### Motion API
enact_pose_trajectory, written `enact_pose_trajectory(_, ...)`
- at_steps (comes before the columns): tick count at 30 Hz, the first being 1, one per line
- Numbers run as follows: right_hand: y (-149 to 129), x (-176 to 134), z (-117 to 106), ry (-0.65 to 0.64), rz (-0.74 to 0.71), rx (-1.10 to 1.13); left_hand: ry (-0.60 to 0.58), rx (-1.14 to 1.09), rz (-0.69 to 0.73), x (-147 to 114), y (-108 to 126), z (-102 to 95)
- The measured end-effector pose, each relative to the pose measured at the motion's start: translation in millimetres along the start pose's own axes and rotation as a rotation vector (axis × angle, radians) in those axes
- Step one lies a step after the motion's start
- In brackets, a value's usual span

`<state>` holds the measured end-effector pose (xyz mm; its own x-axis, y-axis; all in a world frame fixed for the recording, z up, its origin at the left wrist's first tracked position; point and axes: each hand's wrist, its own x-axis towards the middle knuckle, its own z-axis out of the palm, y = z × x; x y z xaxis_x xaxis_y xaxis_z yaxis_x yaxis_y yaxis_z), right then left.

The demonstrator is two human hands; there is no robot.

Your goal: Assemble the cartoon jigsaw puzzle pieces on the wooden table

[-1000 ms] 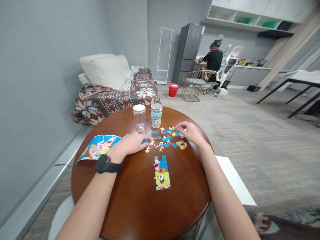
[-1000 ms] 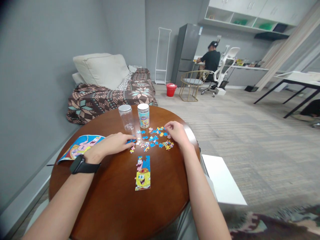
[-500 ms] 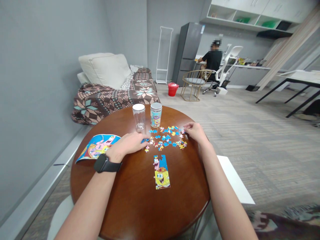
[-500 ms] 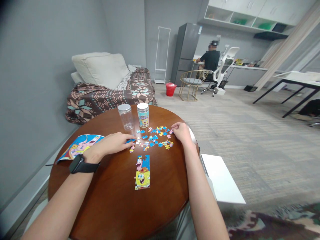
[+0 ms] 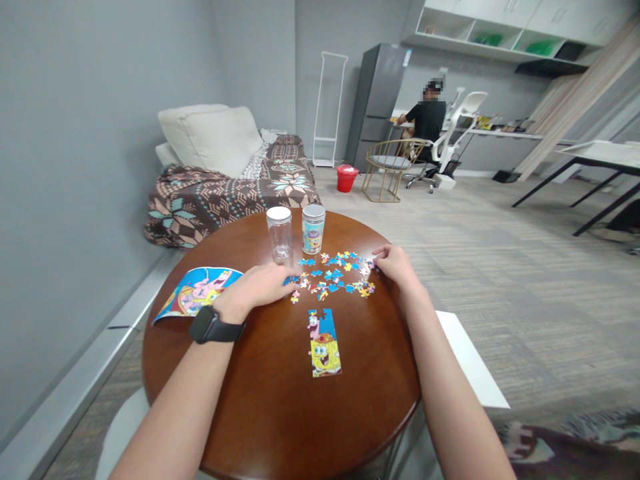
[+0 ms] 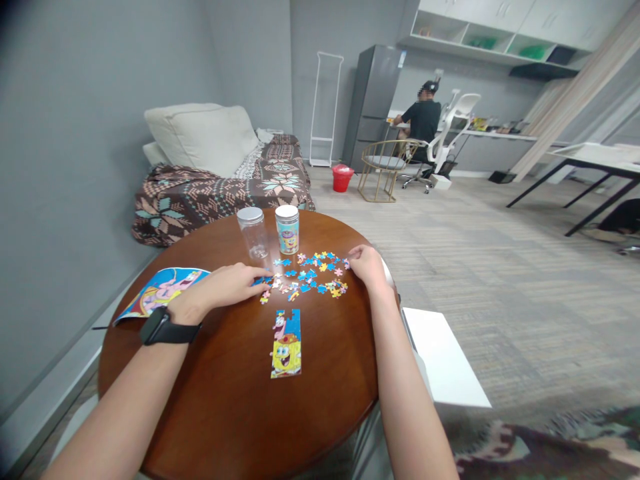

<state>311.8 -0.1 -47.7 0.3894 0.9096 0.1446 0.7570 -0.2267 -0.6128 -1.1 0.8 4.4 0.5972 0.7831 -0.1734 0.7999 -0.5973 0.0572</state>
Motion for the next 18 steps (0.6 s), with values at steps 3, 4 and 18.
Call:
enact_pose_trajectory(3,-1.9,-1.0,0.0,-0.001,0.016,-0.008,-0.005,-0.008,-0.005,-0.3,0.6,-1.1)
enact_pose_trajectory(4,-2.8,-1.4,-0.4,0.001,0.019,-0.011,-0.006,-0.010,-0.004,-0.3,0.8,-1.3)
enact_pose_trajectory(18,-9.4,-6.7,-6.3,-0.047,0.046,-0.056,-0.011,-0.016,0.003,1.2,-0.9,0.1)
